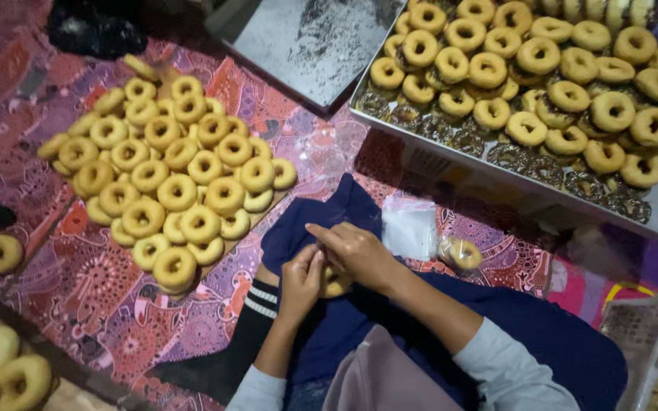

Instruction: The person repeatedly picks donuts from a tray, places them into clear plastic bags, and sets the packaged donuts into a white basket. The task continues with both plain and chocolate-topped donuts.

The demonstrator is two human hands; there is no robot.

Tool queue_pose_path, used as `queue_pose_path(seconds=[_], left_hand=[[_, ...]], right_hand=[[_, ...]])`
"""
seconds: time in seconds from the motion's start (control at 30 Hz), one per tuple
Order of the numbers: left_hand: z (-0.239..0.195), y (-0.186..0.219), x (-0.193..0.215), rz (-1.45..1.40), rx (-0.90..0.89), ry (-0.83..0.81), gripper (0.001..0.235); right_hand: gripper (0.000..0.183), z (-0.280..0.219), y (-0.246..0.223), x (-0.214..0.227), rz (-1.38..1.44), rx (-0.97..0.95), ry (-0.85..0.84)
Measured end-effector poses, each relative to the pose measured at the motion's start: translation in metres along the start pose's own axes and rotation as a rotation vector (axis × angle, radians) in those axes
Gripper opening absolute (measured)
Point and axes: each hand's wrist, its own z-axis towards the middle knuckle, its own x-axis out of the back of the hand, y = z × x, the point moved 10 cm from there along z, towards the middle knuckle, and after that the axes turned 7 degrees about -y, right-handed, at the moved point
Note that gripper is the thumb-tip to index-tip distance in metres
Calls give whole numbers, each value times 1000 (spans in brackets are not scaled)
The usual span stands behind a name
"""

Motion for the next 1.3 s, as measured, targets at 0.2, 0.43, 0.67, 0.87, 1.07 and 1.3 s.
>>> queue_pose_path(seconds=[0.2, 0.43, 0.67, 0.87, 1.07, 1.3], left_hand=[[3, 30, -3, 6, -14, 43, 23], [-12, 25, -6, -430, -1, 196, 39], [-40, -60, 14, -816, 399, 284, 66], [-47, -115, -4, -840, 390, 187, 29], [-19, -47, 8, -455, 157, 105, 14], [1, 34, 43, -398, -113, 230, 9]], right_hand=[[23, -45, 125, 36, 188, -706, 195], [84, -96, 68, -35, 903, -436, 89], [46, -97, 78, -131, 1320, -635, 66], [41, -106, 98, -123, 1057, -705, 123], [35, -55, 85, -61, 951, -551, 313], [29, -24, 53, 31, 758, -456, 583]])
